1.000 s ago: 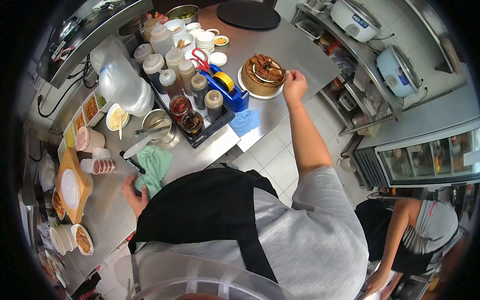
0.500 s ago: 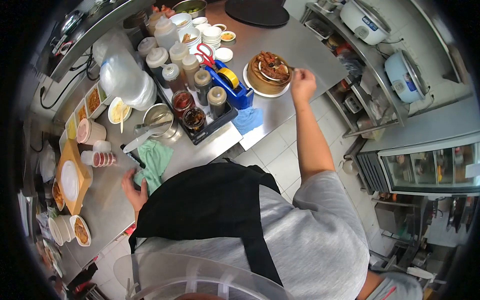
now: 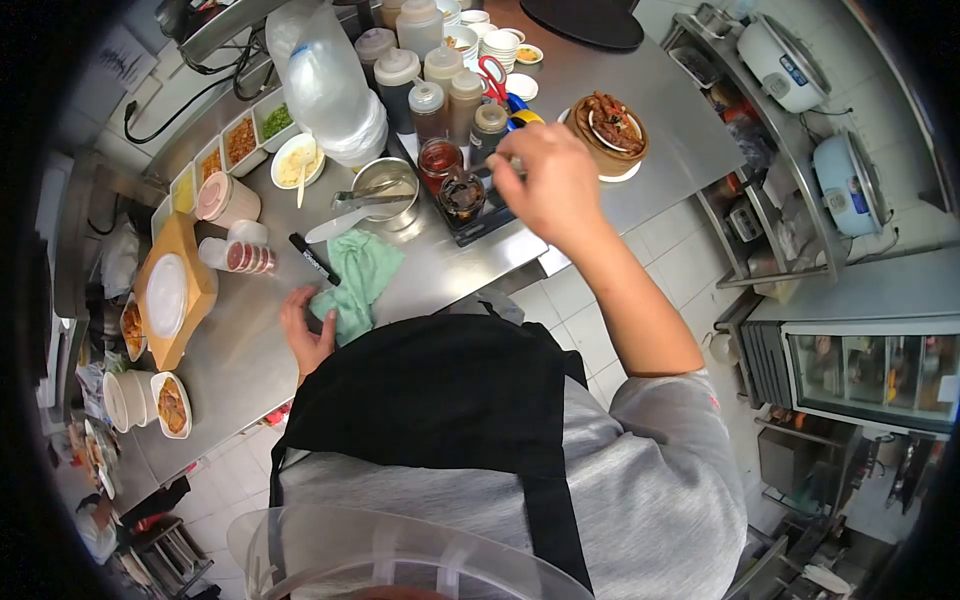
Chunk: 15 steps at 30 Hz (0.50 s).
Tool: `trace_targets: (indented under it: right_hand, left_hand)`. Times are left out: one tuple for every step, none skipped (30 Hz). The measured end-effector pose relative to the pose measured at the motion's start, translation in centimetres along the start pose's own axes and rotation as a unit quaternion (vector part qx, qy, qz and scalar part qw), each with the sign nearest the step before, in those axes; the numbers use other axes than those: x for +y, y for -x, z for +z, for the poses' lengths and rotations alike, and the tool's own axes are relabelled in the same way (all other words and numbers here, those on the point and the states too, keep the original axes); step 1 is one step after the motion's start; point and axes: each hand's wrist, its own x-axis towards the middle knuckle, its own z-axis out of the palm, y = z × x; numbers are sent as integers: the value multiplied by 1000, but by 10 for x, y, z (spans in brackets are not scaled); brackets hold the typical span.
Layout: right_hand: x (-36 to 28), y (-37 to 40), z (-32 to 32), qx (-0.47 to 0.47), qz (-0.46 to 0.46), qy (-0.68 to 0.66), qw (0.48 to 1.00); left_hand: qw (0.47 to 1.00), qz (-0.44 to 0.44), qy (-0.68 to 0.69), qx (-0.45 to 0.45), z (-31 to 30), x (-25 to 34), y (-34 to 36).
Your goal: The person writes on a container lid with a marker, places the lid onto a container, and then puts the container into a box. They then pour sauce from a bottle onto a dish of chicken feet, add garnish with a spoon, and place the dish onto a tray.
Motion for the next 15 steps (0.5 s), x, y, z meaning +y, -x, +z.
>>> trace_targets:
  right_hand:
    - [-5,1,6,-23,-31,33,999]
    - [-9,1,11,-45,-62,67,995]
    - [-12,2,16,-49,-70,85,993]
    - [-14,4,21,-53,-77,104,990]
    - [-16,4,24,-57,-85,123,987]
    - [-18,3,24,-59,-89,130,986]
    - [-17,3,27,-70,-89,147,983]
    - [-14,3,34,-80,-89,164,979]
    - [-9,4,40,-90,-88,181,975]
    - [-5,4,49,-102,-96,205,969]
    - [-2,5,59,-115,-104,228,961]
    - [-1,5,65,-129,-112,251,953]
    - [0,4,67,-148,-109,268,946]
    - [-1,2,69,-168,-106,284,938]
    - [-1,-3,70,-186,-104,298,930]
  left_hand:
    - [1000,0,5,1,-1,-1,1]
    - [1000,1,11,2,0,-3,2]
    - [1000,2,17,3,0,-4,2]
    - [1000,8,21,3,0,-6,2]
    - [1000,9,23,-1,0,-8,2]
    - [1000,11,26,-4,-1,-8,2]
    - [999,11,29,-8,-2,-8,2]
    - [999,11,34,-11,-2,-8,2]
    - [999,12,35,-13,-3,-9,2]
    - [999,14,36,-15,-3,-9,2]
    - [999,14,37,-16,-2,-10,2]
    - [999,13,41,-20,-2,-9,2]
    - [999,11,44,-22,-2,-9,1]
    - [999,8,46,-24,-2,-8,1]
    - [999,6,46,-18,-2,-8,2]
